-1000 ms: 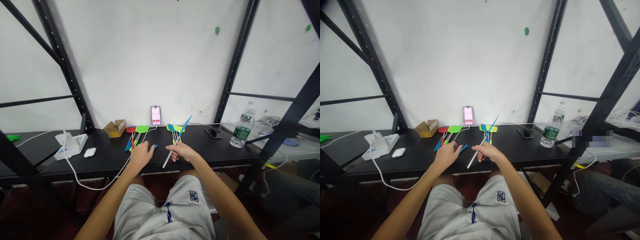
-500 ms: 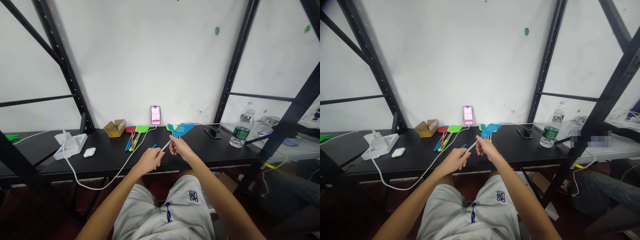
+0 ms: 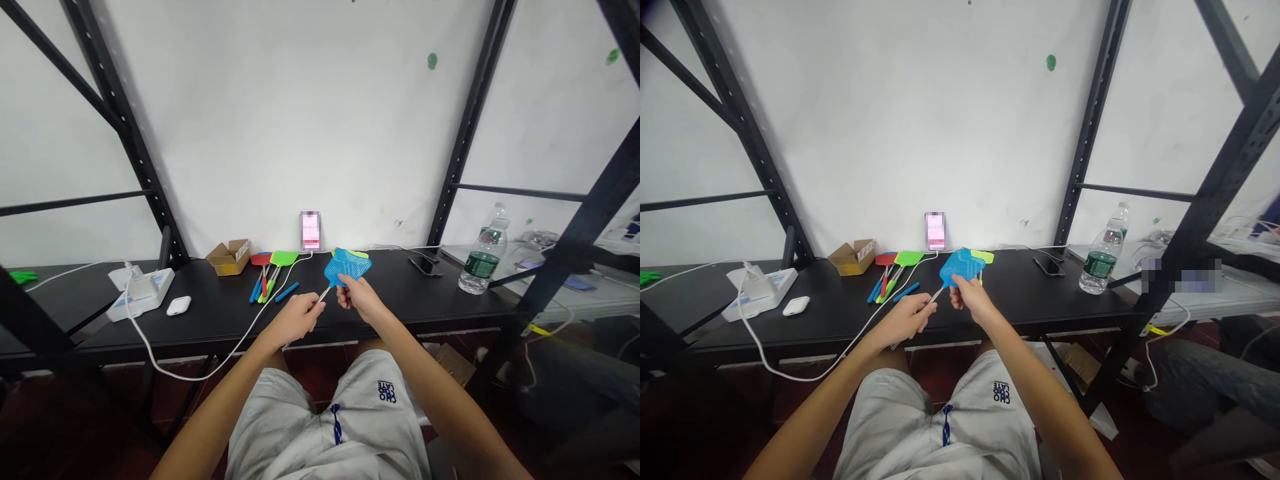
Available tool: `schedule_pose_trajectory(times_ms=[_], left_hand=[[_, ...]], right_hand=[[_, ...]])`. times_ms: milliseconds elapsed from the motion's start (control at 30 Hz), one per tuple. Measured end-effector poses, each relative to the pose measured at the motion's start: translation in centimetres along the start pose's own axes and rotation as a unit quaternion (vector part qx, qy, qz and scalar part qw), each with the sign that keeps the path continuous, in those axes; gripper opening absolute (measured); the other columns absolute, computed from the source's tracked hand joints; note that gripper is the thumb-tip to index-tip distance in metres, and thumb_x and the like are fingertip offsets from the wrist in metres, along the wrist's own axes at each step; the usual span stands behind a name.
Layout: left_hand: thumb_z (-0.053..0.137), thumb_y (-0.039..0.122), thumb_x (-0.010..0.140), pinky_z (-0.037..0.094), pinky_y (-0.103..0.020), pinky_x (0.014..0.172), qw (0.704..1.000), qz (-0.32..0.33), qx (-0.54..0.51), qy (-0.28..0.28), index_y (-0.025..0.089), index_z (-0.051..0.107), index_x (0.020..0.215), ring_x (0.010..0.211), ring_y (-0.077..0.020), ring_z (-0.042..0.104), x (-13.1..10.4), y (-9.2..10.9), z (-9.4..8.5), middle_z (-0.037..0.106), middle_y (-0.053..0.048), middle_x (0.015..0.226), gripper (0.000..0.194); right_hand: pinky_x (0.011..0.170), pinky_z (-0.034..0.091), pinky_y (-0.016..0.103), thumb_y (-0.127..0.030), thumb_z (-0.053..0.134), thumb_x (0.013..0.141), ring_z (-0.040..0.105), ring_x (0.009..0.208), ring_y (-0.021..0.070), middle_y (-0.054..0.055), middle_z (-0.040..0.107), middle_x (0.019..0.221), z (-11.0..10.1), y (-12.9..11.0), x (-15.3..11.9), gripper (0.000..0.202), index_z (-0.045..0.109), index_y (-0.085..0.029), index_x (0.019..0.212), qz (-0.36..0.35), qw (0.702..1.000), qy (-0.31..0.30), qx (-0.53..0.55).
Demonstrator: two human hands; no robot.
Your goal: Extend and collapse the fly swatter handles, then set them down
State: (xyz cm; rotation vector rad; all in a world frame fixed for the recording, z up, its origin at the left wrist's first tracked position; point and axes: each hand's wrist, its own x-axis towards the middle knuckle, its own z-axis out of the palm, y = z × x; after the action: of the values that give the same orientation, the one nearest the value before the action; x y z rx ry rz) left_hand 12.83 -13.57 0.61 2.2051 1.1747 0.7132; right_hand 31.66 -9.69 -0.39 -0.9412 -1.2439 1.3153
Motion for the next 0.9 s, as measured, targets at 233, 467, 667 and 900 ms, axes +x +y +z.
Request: schedule_pose_trajectory(times_ms=[233, 467, 667, 900], left_hand=[[0.038, 0.041, 0.093, 0.03, -0.023, 0.049, 0.997, 0.036, -0.003, 0.063, 0.019, 0.05, 0.073, 0.047, -0.011, 0.044, 0.5, 0.4, -0.3, 0.048, 0.004, 0.052, 0.032], [0.039, 0.038, 0.092, 0.025, -0.024, 0.051, 0.995, 0.038, 0.016, 0.088, 0.018, 0.047, 0.066, 0.052, -0.0114, 0.039, 0.7, 0.3, 0.0, 0.044, 0.003, 0.053, 0.033], [0.039, 0.038, 0.092, 0.025, -0.024, 0.053, 0.992, 0.054, 0.013, 0.114, 0.018, 0.044, 0.063, 0.054, -0.0108, 0.037, 0.7, 0.5, 0.3, 0.042, 0.003, 0.055, 0.035], [0.039, 0.038, 0.091, 0.024, -0.023, 0.049, 0.994, 0.03, -0.044, 0.099, 0.018, 0.043, 0.065, 0.048, -0.0086, 0.034, 0.8, 0.5, 0.5, 0.039, 0.006, 0.05, 0.033]], right_hand=[[0.039, 0.03, 0.022, -0.048, 0.053, 0.084, 0.049, 0.038, 0.0098, -0.002, 0.05, 0.047, 1.7, 0.0, -1.1, 0.04, 0.052, -0.017, 0.059, 0.001, 0.997, -0.072, -0.029], [0.039, 0.031, 0.022, -0.049, 0.054, 0.084, 0.048, 0.038, 0.0093, -0.001, 0.05, 0.047, 1.4, -0.1, -1.0, 0.042, 0.053, -0.017, 0.058, -0.011, 0.997, -0.074, -0.028], [0.04, 0.031, 0.022, -0.047, 0.052, 0.086, 0.049, 0.038, 0.0095, -0.001, 0.052, 0.047, 1.3, -0.2, -1.0, 0.041, 0.054, -0.016, 0.059, -0.029, 0.997, -0.066, -0.035], [0.04, 0.032, 0.021, -0.05, 0.052, 0.085, 0.05, 0.039, 0.0095, 0.0, 0.054, 0.047, 1.4, -0.8, -1.3, 0.043, 0.055, -0.016, 0.058, -0.044, 0.996, -0.067, -0.044]])
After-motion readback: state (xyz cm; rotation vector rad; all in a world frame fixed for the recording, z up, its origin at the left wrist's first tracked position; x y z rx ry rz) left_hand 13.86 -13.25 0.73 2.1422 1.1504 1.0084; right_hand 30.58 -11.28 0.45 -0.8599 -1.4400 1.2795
